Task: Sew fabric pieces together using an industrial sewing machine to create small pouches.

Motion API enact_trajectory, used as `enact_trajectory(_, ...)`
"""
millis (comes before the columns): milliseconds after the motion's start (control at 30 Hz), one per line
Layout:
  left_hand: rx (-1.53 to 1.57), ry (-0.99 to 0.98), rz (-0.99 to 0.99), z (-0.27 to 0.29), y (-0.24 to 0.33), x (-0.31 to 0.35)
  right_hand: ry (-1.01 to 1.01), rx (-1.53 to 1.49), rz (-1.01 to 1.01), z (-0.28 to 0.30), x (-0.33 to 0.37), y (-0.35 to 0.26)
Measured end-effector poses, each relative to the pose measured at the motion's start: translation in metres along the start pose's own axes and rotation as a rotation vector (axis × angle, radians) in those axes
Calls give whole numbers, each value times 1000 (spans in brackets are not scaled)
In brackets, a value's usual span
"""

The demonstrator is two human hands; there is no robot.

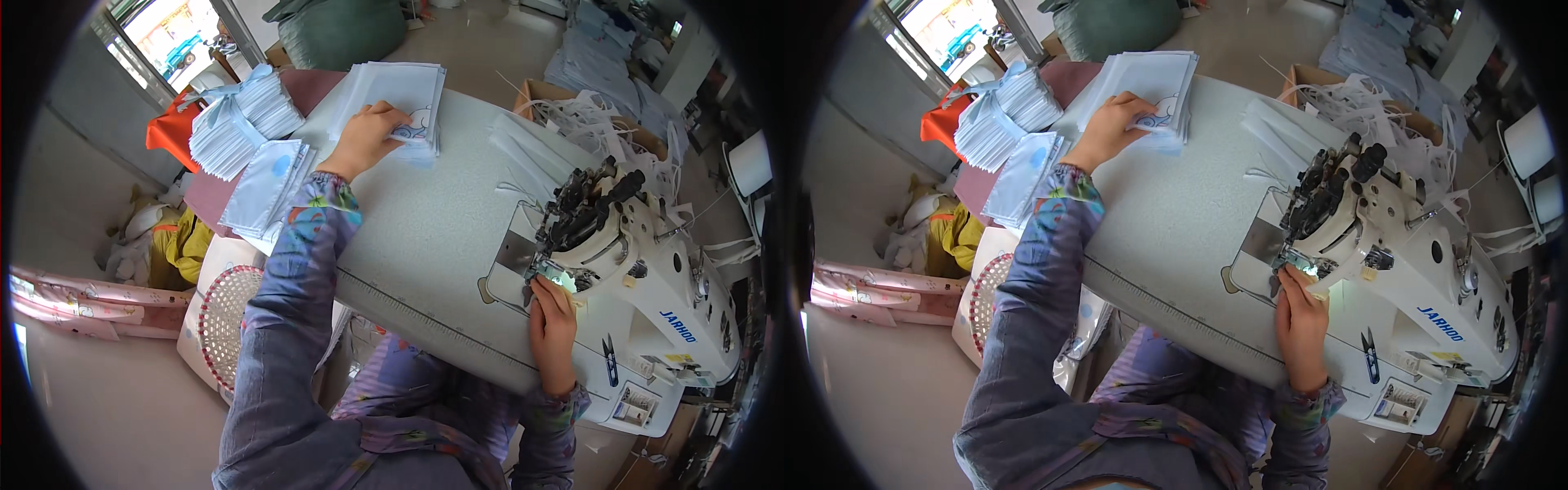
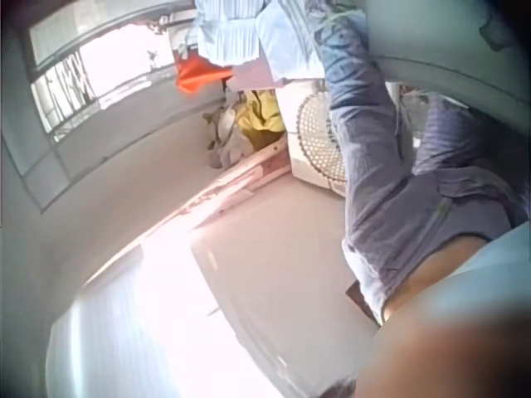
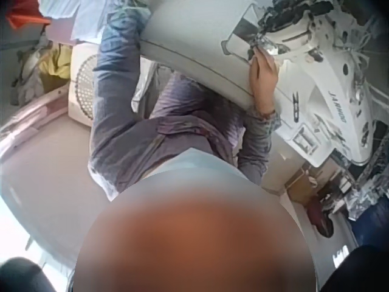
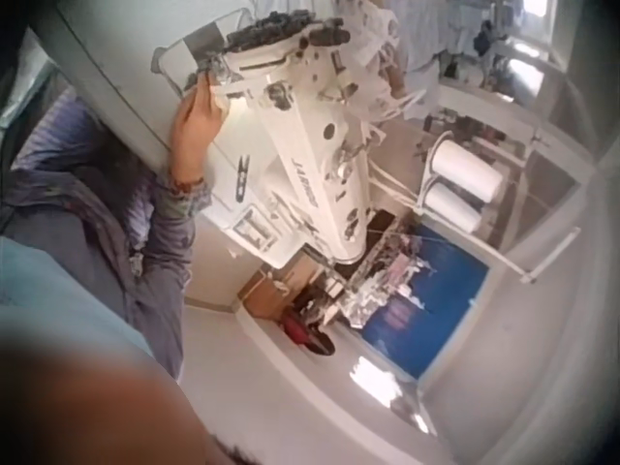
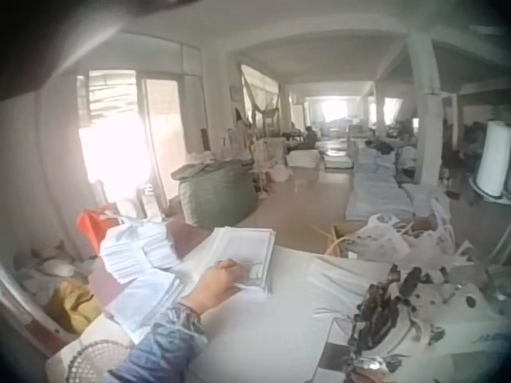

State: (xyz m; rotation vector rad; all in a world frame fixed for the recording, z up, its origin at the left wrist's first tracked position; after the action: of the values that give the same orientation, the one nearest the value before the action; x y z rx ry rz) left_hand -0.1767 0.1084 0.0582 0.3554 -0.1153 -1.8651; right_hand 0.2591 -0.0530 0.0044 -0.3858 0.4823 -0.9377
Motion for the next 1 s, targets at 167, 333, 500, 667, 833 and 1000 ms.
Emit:
enact_trajectory(167,420,-25,-13,14,-11,8,1,7,19,-2,1,-2)
enact_trajectory(333,85,334,-121,40,101,59,80,-145,-53,10,18,-19)
enact_trajectory(500,52,-31,-188,-6,241,171,-156,-1149,-285,-8,26,-71)
enact_trajectory(667,375,-327,-374,-33,259,186,-253,-637,-339,-18,32,-61)
enact_trajectory(833,229,-51,-213,-57,208,93,-164,-516,-263,-27,41,-61)
enact_trajectory(1000,175,-118,-217,-79,206,57,-114,-463,-220,-30,41,-63)
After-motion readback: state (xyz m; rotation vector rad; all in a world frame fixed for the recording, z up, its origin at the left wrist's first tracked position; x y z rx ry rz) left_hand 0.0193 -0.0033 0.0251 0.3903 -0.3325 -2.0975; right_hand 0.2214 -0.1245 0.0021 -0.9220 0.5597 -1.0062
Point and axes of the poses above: each hand's wrist, its own x-axis away from the middle knuckle, its own z-axis out of the back of the hand, y = z × x, the point moved 3 cm from there along -x, towards the middle knuckle, and after that the axes turned 15 degrees about -y, right-handed, at the moved point
